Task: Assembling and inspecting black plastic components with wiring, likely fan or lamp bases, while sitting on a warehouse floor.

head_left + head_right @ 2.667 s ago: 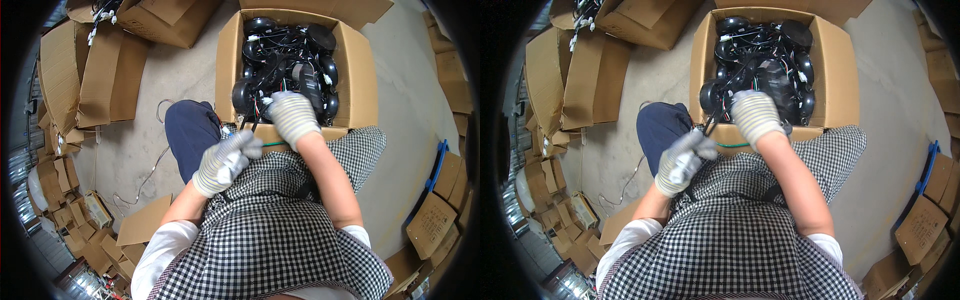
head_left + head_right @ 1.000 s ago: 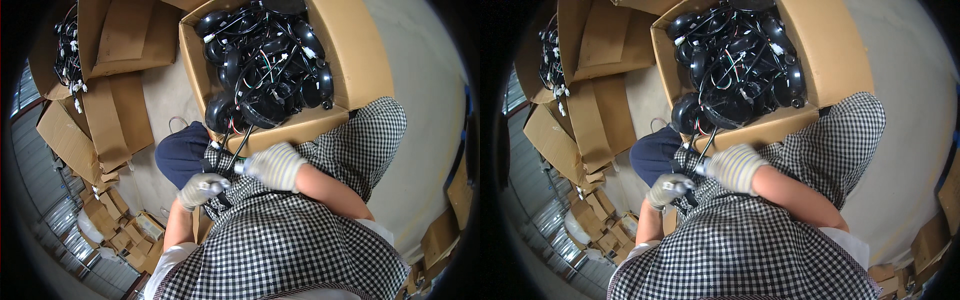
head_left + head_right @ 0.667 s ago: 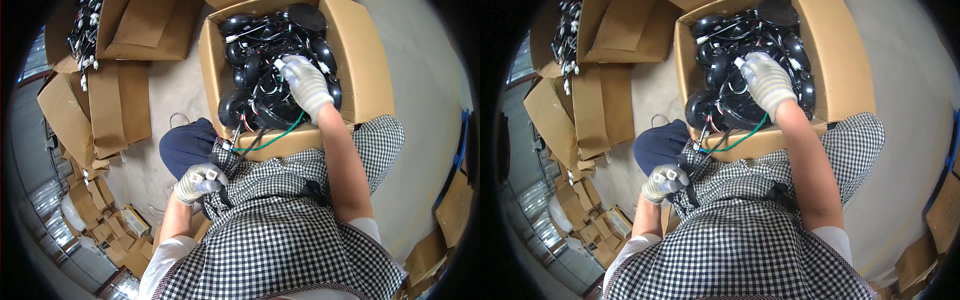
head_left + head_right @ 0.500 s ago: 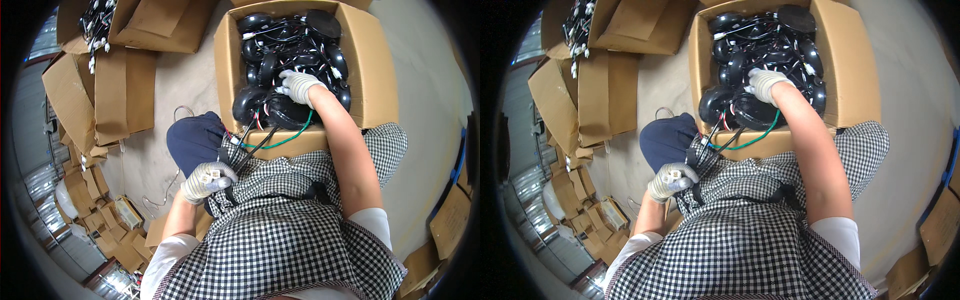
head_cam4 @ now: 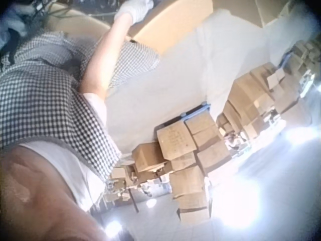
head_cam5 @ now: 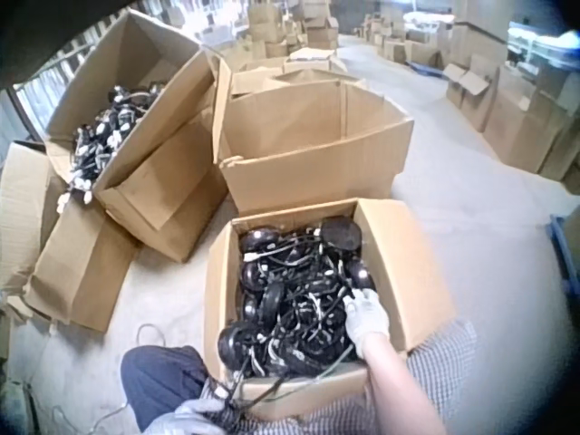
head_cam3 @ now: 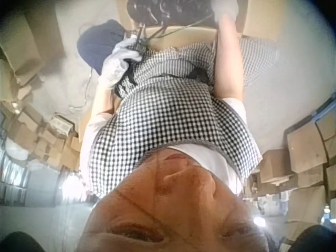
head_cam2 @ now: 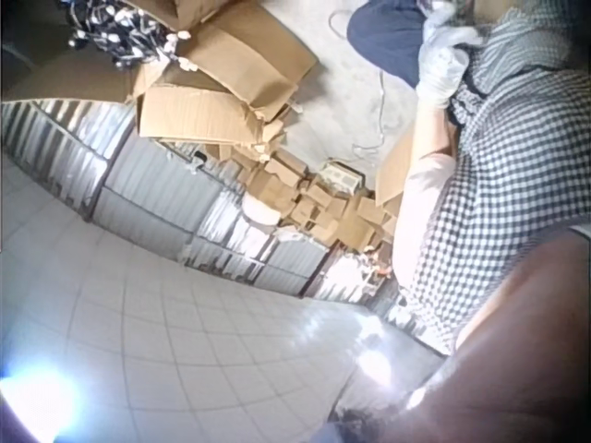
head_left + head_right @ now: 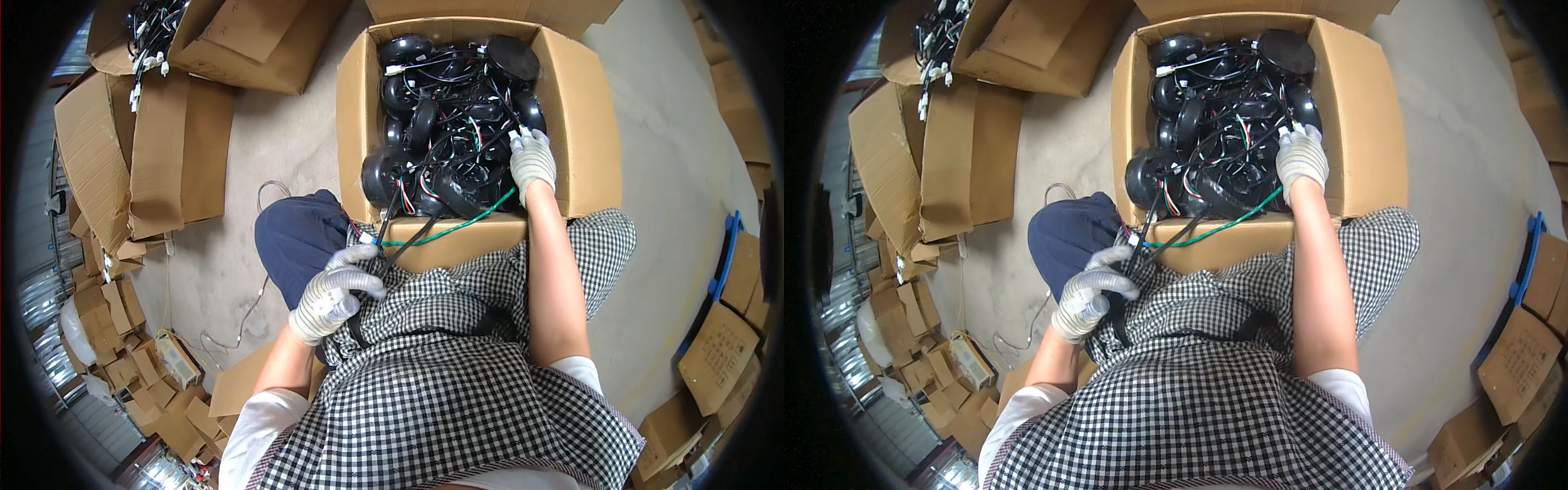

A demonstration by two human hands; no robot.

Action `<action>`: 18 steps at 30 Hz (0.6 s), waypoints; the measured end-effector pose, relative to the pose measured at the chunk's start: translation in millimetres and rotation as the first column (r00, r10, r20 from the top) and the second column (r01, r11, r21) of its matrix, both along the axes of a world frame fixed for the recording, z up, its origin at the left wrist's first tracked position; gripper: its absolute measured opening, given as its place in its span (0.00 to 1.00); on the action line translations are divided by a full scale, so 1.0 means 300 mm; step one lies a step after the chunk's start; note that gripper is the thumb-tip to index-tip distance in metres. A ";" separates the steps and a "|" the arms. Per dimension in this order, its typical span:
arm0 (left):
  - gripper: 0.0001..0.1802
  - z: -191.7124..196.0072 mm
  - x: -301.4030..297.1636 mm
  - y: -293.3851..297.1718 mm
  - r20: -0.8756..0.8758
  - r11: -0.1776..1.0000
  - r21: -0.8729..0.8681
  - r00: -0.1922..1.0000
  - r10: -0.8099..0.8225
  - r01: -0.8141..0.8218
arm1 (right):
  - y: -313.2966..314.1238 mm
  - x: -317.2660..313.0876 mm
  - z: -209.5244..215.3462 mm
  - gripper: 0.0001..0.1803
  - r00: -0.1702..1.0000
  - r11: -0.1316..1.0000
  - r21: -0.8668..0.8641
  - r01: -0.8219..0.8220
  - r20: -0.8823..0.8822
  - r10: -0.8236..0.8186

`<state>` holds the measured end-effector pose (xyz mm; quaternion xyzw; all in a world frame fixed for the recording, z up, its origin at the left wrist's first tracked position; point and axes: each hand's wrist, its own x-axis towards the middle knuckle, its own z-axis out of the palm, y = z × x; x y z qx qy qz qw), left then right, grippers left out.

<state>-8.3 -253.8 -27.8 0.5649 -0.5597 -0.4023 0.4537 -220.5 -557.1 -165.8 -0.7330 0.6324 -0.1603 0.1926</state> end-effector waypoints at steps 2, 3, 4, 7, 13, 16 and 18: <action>0.28 -0.008 0.002 -0.006 -0.153 0.989 0.085 0.982 -0.107 0.121 | -0.054 0.019 0.012 0.23 0.993 0.940 0.337 0.059 -0.120 -0.019; 0.24 -0.019 -0.010 0.004 -0.248 0.988 0.124 0.967 -0.060 0.093 | -0.091 0.041 -0.008 0.24 0.948 0.917 0.396 -0.049 -0.272 0.168; 0.20 -0.028 -0.026 0.007 -0.165 0.984 0.175 0.986 -0.007 0.037 | -0.106 0.054 -0.015 0.24 0.922 0.894 0.441 -0.081 -0.307 0.235; 0.13 -0.015 -0.057 -0.019 -0.025 0.980 0.196 0.999 0.039 -0.033 | -0.123 0.076 -0.076 0.21 0.891 0.871 0.476 -0.120 -0.335 0.305; 0.09 -0.010 -0.059 -0.047 -0.029 0.970 0.243 0.999 0.030 -0.022 | -0.158 0.006 -0.121 0.14 0.954 0.801 0.518 -0.300 0.177 0.243; 0.11 0.007 -0.073 -0.055 -0.078 0.932 0.334 0.981 0.177 -0.142 | -0.075 0.042 0.041 0.13 0.689 0.760 0.221 -0.611 0.621 0.373; 0.13 0.011 -0.097 -0.074 -0.097 0.931 0.282 0.958 0.268 -0.232 | 0.070 0.083 0.234 0.10 0.624 0.698 -0.020 -0.716 0.429 0.653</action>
